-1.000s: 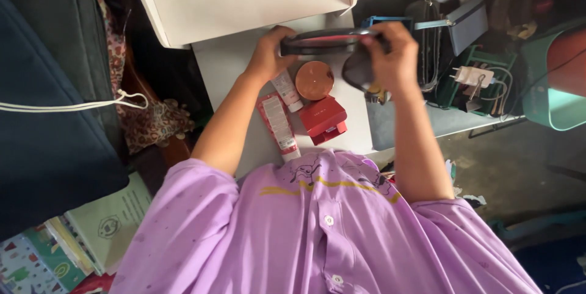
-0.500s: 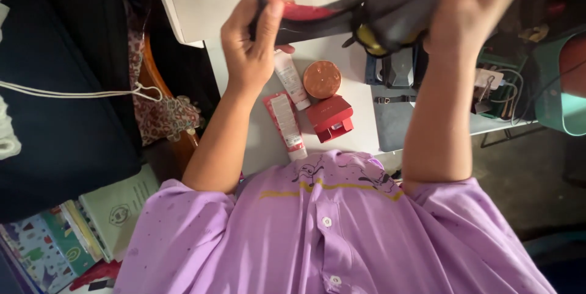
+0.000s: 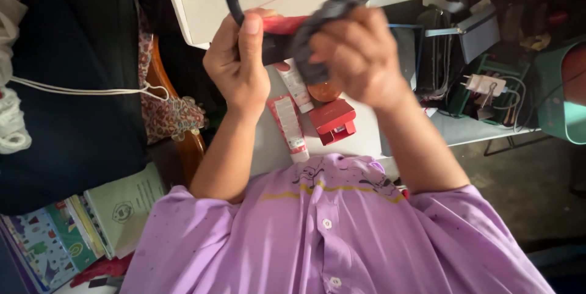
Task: Organizing and cleaning various electronic accessories and items on a desk.
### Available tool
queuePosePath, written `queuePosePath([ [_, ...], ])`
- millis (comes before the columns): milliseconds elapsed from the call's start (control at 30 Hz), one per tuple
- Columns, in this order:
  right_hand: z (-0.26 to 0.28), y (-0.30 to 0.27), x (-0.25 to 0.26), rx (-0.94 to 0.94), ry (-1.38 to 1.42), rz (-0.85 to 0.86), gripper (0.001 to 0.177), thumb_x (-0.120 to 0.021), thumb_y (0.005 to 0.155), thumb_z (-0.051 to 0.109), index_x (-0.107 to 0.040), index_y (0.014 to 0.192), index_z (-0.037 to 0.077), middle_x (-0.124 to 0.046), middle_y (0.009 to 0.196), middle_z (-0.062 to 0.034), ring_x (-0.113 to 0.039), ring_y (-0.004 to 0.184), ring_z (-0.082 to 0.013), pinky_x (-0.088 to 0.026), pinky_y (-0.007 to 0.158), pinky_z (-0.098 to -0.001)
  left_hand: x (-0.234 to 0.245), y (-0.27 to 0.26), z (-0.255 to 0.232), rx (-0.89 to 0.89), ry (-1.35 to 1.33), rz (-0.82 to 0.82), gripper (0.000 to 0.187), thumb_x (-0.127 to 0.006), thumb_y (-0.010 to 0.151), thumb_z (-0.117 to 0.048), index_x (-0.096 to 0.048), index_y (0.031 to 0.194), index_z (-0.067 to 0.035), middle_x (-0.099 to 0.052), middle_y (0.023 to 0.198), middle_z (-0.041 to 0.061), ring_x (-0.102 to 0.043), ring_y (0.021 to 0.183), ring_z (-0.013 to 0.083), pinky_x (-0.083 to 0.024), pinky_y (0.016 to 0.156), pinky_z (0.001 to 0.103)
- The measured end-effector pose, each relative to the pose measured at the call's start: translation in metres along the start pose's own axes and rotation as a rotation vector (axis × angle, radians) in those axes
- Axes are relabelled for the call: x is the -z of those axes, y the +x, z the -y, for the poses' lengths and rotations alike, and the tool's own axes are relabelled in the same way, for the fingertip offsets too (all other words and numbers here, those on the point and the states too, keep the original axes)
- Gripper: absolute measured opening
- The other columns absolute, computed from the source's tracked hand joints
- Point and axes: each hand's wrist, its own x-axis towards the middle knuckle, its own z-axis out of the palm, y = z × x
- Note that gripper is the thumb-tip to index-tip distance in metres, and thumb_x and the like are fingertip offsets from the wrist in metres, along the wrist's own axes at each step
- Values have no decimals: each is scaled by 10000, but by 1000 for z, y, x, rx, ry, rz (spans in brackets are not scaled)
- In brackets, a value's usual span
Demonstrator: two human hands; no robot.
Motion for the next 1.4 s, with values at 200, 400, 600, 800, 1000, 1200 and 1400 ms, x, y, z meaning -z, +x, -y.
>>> queuePosePath([
  [200, -62, -44, 24, -416, -76, -89, 187, -587, 787, -88, -697, 898, 15, -674, 866, -77, -600, 751, -273, -432, 709, -430, 8, 5, -11, -14, 10, 56, 342, -585, 1161, -283, -701, 1154, 38, -667, 793, 60, -625, 556, 114, -495, 499, 250],
  [400, -67, -60, 4, -1016, 1156, -865, 297, -478, 1028, 246, -628, 1146, 18, -667, 1068, -128, -643, 964, -260, -544, 837, -411, -2, -2, -19, 109, -309, 134, 386, -595, 1137, -337, -676, 1141, 40, -709, 1090, 150, -670, 595, 180, -527, 480, 294],
  [600, -48, -37, -29, -980, 1395, -504, 294, -545, 957, 269, -608, 1089, 14, -665, 1086, -160, -655, 982, -279, -560, 850, -417, -15, -15, -1, 140, -363, 236, 415, -576, 1152, -342, -681, 1038, 43, -626, 1402, 169, -655, 822, 122, -511, 697, 245],
  [800, -92, -73, -61, -523, 1368, 34, 202, -676, 987, 195, -608, 1005, 6, -661, 1024, -148, -603, 928, -225, -488, 826, -344, 4, -8, 27, 79, -333, 172, 443, -573, 1170, -328, -670, 976, 58, -663, 1286, 199, -640, 1182, 121, -498, 1053, 292],
  [1000, -48, -45, 8, -792, 1511, -133, 323, -744, 984, 317, -711, 1065, 7, -708, 1030, -129, -682, 870, -235, -547, 791, -349, 15, 4, 0, 169, -329, 99, 392, -580, 1114, -357, -662, 1108, 27, -658, 1407, 163, -667, 670, 119, -504, 495, 273],
  [1200, -36, -36, 24, -565, 772, -87, 367, -733, 1031, 283, -691, 1172, -53, -642, 1184, -115, -642, 1064, -190, -526, 951, -329, 21, 6, 11, 175, -92, 132, 443, -586, 1107, -387, -695, 1189, 35, -759, 1098, 128, -663, 610, 100, -522, 498, 264],
  [1400, -30, 2, 69, -682, 900, -116, 163, -704, 1156, 125, -654, 1244, -3, -752, 1022, -83, -749, 921, -160, -631, 881, -285, 40, 27, 23, 131, -61, 253, 355, -803, 1002, -219, -694, 1238, 24, -762, 1034, 95, -671, 703, 82, -528, 505, 233],
])
